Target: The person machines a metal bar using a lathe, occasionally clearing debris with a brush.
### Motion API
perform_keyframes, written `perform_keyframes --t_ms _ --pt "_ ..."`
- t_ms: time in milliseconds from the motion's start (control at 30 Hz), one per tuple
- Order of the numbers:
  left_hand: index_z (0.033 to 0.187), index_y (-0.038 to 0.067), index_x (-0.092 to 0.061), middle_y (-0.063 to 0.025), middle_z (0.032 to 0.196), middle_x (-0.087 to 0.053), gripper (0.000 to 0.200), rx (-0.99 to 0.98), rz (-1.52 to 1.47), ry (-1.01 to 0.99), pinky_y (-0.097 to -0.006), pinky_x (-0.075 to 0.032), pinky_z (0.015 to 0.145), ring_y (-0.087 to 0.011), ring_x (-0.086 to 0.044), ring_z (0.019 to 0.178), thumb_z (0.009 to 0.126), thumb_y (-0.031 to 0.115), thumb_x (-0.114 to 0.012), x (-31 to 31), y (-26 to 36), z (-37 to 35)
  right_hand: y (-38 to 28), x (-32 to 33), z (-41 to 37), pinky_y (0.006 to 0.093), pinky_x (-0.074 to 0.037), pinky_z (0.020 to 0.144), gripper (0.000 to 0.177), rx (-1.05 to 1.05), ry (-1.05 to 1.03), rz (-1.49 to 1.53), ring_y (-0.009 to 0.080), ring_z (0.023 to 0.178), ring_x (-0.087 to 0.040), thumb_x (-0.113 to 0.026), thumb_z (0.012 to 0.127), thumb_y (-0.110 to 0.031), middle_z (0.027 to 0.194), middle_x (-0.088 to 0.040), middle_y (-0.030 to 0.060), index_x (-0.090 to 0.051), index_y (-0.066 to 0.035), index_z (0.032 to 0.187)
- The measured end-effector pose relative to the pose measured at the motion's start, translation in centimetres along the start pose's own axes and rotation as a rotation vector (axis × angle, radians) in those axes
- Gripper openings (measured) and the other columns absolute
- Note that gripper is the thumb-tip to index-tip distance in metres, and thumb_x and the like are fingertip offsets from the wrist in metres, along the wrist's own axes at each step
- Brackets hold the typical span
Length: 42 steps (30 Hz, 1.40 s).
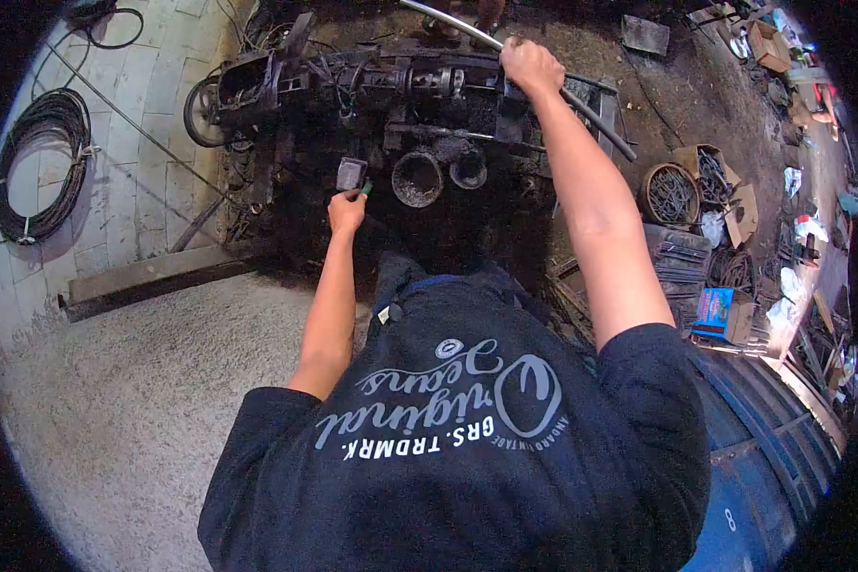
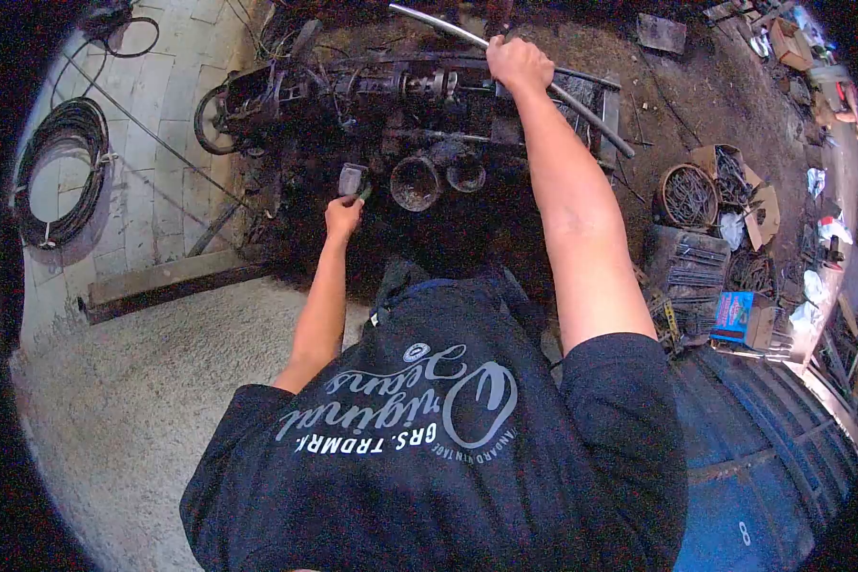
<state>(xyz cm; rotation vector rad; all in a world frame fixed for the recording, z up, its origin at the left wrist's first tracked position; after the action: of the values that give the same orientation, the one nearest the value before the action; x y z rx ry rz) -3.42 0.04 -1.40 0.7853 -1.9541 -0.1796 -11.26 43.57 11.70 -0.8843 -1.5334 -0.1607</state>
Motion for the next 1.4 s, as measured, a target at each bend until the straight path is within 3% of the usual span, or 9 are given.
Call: perform_keyframes --t_ms 767,1067,1400 --pt "0.113 0.009 -0.070 -0.0166 0.110 -0.069 0.037 -0.022 0.003 -0.004 -0.0409 -0.049 0.092 -0.0332 -0.065 0.105 0.081 0.026 -0.070 -0.7 -0.7 1.0 -0.1 0.6 -0.2 0.0449 -0.048 0.093 0.061 -0.010 0.012 -0.011 0.0370 0.108 -0.063 -0.034 0.093 -0.052 0.111 -0.067 0.0211 -0.071 -0.006 0.107" --pt "0.114 0.009 -0.070 -0.0206 0.110 -0.068 0.038 -0.024 0.030 -0.001 -0.0419 -0.049 0.092 -0.0345 -0.064 0.105 0.082 0.028 -0.069 -0.4 -0.2 0.5 0.3 0.1 0.3 0.0459 -0.047 0.094 0.061 -0.027 0.004 0.008 0.0387 0.109 -0.063 -0.035 0.092 -0.051 0.113 -0.067 0.0218 -0.071 -0.005 0.109" --pt "0.113 0.008 -0.070 -0.0174 0.111 -0.068 0.036 -0.009 0.017 -0.007 -0.0407 -0.050 0.092 -0.0321 -0.065 0.105 0.081 0.025 -0.069 0.3 1.0 -0.7 0.3 0.3 0.1 0.0448 -0.047 0.094 0.061 -0.029 0.011 -0.004 0.0375 0.108 -0.063 -0.035 0.092 -0.051 0.111 -0.067 0.0220 -0.072 -0.005 0.106"
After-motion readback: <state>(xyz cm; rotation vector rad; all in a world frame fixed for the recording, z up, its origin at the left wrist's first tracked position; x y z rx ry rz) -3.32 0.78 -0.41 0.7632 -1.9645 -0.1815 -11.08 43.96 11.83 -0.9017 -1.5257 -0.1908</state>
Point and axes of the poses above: each hand's wrist, its own z-axis towards the middle knuckle, its own x-axis out of the back of the hand, y = z × x, the point moved 1 cm from there along z, towards the middle knuckle
